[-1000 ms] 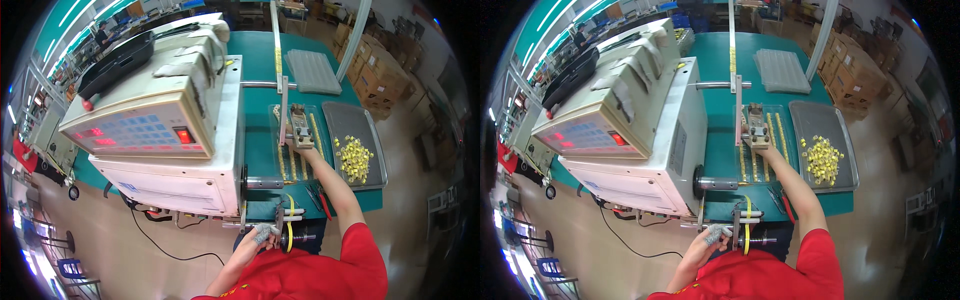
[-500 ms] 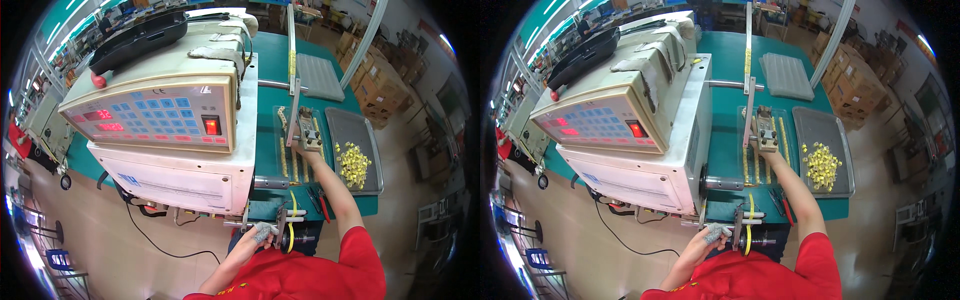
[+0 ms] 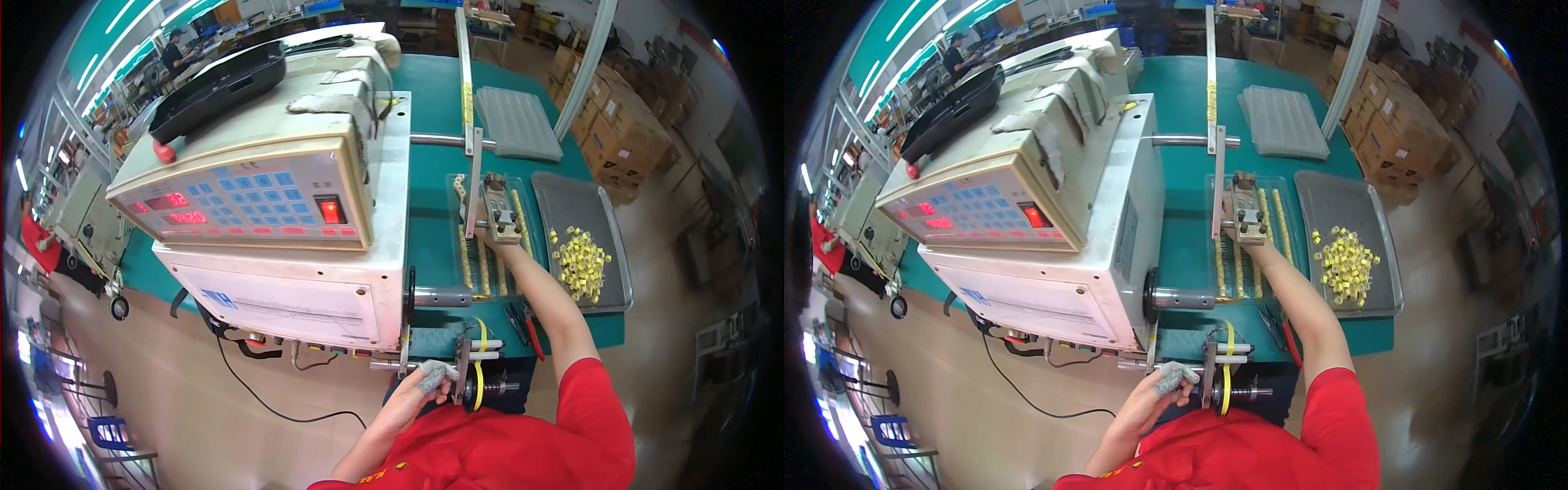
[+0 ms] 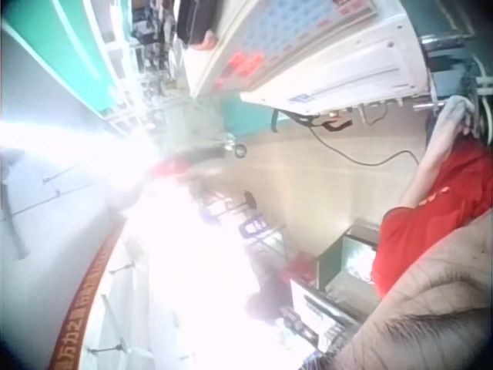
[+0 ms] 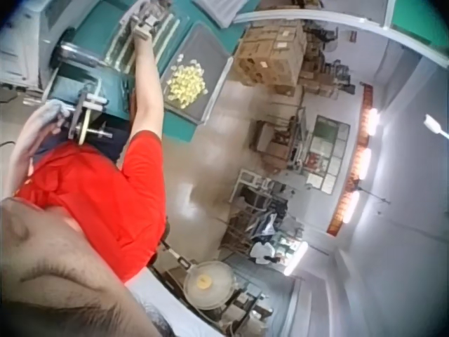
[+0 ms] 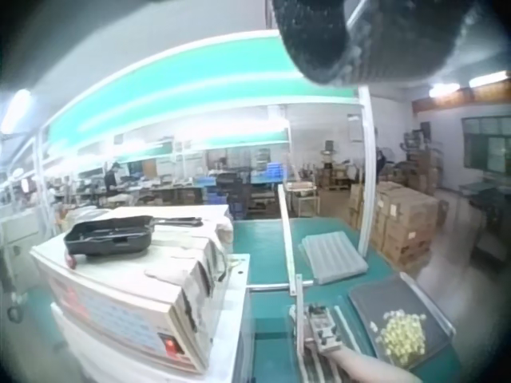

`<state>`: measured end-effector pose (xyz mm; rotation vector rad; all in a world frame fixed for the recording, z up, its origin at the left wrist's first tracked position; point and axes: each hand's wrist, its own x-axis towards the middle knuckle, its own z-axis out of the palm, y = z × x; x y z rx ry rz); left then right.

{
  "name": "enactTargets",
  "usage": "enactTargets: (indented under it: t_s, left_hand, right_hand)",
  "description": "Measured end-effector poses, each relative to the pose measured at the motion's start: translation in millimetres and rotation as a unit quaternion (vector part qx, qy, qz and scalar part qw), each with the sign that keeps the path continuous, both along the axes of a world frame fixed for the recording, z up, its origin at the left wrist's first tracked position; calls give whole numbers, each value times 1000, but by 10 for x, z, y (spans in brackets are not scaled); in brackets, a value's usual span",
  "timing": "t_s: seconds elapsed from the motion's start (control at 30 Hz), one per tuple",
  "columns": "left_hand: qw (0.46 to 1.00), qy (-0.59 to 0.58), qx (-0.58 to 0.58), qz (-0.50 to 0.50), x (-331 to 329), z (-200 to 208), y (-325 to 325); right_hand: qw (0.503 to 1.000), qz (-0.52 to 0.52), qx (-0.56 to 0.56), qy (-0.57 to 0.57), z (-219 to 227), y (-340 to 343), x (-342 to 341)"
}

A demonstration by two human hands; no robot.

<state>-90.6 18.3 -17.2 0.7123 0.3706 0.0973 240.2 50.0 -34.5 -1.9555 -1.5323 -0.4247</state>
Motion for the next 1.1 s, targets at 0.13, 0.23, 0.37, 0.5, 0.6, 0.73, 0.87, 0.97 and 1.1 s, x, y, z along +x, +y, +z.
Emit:
enactTargets:
  t_s: [0.13, 0.23, 0.37, 0.5, 0.6, 0.73, 0.87, 0.97, 1.1]
  left_hand:
    - [998, -21, -18, -49, 149, 123, 3]
    - [992, -50, -81, -79, 256, 142, 35]
    - [967, -86, -183, -156, 456, 126, 43]
    - [933, -55, -295, -197, 707, 107, -26]
    - [924, -56, -316, -210, 812, 74, -102]
    - [937, -54, -275, -207, 823, 45, -142]
    - [952, -39, -245, -180, 817, 106, -169]
    - [956, -46, -234, -169, 779, 73, -135]
    - [965, -58, -221, -129, 701, 103, -117]
  right_hand:
    - [987, -5, 81, 135, -443, -277, 305]
    - [977, -123, 56, 168, -437, -575, 106]
    - [922, -133, 75, 356, -22, -1174, -472]
    - [851, 61, 86, 514, 392, -1660, -1013]
    - [830, 142, 69, 534, 443, -1798, -1183]
    - [869, 131, 53, 475, 448, -1823, -1221]
    - [875, 159, 42, 456, 434, -1833, -1199]
    - [876, 171, 47, 448, 446, -1777, -1209]
    - [890, 142, 78, 426, 396, -1705, -1282]
